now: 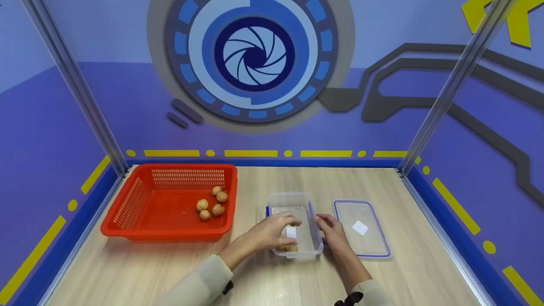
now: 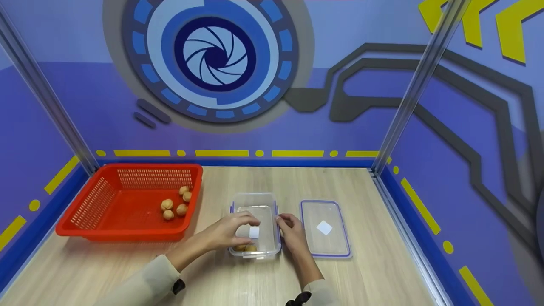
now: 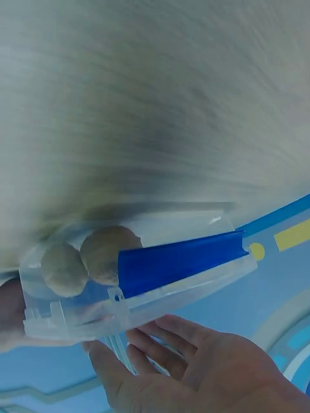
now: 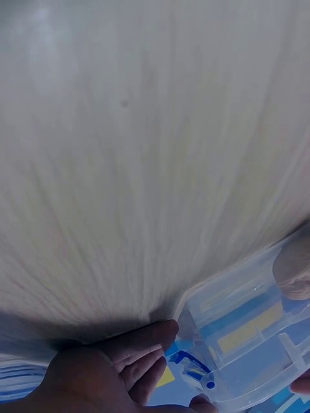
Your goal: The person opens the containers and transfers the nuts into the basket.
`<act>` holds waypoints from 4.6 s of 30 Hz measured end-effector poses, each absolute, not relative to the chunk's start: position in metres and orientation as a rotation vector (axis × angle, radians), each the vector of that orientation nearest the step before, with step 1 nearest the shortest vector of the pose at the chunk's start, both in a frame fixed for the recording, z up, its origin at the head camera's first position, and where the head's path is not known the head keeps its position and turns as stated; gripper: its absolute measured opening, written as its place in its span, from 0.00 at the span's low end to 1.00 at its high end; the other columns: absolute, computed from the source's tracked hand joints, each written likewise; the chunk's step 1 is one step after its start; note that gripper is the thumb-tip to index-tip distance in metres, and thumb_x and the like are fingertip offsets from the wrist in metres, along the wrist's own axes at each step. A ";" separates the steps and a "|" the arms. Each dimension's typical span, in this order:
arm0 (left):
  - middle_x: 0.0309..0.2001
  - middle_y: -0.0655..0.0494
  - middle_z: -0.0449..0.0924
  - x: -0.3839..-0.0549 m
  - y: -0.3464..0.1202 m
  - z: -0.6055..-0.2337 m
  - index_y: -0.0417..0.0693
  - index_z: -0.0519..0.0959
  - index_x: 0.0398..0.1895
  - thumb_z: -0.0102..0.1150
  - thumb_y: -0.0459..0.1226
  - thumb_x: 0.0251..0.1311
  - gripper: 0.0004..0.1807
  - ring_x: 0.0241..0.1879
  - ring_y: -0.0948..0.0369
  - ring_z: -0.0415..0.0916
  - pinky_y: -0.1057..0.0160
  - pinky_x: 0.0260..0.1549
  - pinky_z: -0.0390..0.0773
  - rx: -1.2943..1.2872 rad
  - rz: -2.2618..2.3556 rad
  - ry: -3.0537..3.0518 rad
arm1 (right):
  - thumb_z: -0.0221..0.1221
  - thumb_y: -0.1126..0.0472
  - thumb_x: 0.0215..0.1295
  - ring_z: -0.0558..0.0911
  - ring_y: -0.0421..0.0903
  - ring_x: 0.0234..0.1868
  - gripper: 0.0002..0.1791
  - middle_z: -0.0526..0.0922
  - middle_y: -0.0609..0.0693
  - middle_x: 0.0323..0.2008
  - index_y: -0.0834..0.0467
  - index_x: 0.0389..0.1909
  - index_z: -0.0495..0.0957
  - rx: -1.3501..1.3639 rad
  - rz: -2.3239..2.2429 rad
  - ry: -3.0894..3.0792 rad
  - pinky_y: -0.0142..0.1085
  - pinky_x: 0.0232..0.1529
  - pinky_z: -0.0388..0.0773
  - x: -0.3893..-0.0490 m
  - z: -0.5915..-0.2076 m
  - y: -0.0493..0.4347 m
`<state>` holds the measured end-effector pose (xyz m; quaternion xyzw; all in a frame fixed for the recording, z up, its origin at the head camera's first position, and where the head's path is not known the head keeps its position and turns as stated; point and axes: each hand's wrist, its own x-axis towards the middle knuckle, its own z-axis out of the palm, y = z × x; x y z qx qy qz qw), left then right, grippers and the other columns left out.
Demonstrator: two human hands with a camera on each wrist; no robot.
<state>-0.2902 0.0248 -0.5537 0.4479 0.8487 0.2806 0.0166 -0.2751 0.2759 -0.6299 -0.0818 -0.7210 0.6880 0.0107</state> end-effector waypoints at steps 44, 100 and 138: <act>0.47 0.58 0.88 -0.292 0.039 -0.569 0.47 0.89 0.51 0.74 0.40 0.64 0.14 0.47 0.62 0.85 0.67 0.50 0.81 1.420 0.460 2.597 | 0.61 0.49 0.78 0.79 0.59 0.63 0.27 0.80 0.64 0.61 0.65 0.66 0.76 -0.270 2.142 -2.275 0.50 0.55 0.85 -0.273 -0.631 0.276; 0.43 0.62 0.84 -0.291 0.032 -0.576 0.50 0.87 0.47 0.75 0.38 0.63 0.11 0.45 0.58 0.83 0.71 0.47 0.78 1.424 0.795 2.595 | 0.62 0.51 0.78 0.82 0.58 0.57 0.24 0.84 0.63 0.56 0.65 0.62 0.78 -0.258 2.115 -2.265 0.48 0.49 0.86 -0.275 -0.630 0.276; 0.52 0.56 0.80 -0.299 -0.010 -0.530 0.47 0.86 0.57 0.72 0.39 0.68 0.16 0.49 0.59 0.80 0.62 0.51 0.82 1.345 0.948 2.739 | 0.60 0.52 0.80 0.80 0.59 0.61 0.25 0.80 0.64 0.61 0.65 0.66 0.76 -0.276 2.123 -2.283 0.50 0.56 0.84 -0.274 -0.630 0.275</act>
